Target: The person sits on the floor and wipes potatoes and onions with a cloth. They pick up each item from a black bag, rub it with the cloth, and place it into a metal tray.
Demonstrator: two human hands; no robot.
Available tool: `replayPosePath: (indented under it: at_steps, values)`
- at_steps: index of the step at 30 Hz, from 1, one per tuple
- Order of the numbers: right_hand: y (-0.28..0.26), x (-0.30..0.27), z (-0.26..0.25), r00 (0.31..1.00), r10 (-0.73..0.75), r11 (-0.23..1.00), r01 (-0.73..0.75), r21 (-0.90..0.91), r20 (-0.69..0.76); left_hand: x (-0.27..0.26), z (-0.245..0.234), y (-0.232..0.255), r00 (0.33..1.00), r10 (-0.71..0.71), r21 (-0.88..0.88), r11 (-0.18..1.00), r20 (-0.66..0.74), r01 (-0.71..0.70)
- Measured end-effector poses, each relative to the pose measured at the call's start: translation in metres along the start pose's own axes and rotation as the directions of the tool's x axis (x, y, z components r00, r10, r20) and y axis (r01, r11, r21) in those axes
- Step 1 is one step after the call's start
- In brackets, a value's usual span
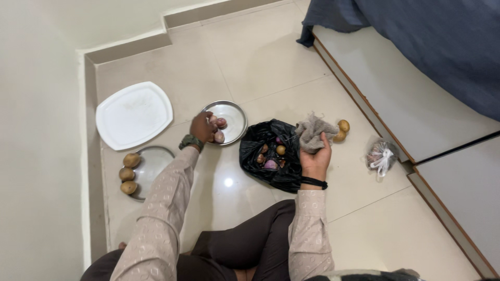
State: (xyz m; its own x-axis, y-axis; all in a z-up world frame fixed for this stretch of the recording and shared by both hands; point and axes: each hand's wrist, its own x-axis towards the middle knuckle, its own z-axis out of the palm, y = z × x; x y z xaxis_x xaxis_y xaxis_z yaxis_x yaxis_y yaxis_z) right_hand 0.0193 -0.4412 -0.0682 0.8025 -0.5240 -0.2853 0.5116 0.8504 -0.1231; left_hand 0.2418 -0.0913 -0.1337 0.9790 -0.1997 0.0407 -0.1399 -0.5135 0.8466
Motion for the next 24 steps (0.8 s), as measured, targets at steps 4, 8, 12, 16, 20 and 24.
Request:
replayPosePath:
  at_steps: [4, 8, 12, 16, 20, 24]
  values:
    - [-0.001, -0.002, 0.005, 0.998, 0.037, 0.999, -0.036, 0.006, -0.043, 0.028, -0.001, -0.004, 0.955, 0.296, 0.470, 0.844, -0.009, -0.257]
    - [0.004, -0.012, 0.020, 0.997, 0.021, 1.000, -0.022, -0.020, -0.079, 0.041, -0.003, -0.002, 0.986, 0.127, 0.579, 0.799, 0.105, -0.164]
    - [0.006, -0.020, 0.029, 0.996, 0.000, 0.999, -0.004, -0.043, -0.090, 0.048, -0.012, 0.007, 0.940, -0.254, 0.629, 0.775, 0.226, 0.058]
    - [0.005, -0.019, 0.031, 0.996, 0.018, 1.000, -0.020, -0.013, -0.090, 0.049, -0.015, -0.005, 0.949, -0.180, 0.567, 0.824, 0.260, 0.001]
    - [0.004, -0.017, 0.025, 0.997, 0.003, 1.000, -0.004, -0.002, -0.074, 0.031, -0.017, -0.008, 0.970, -0.077, 0.473, 0.880, 0.231, -0.042]
    - [0.001, -0.012, 0.018, 0.998, 0.000, 1.000, 0.001, 0.024, -0.057, 0.003, 0.013, 0.015, 0.938, 0.253, 0.637, 0.688, 0.237, -0.347]
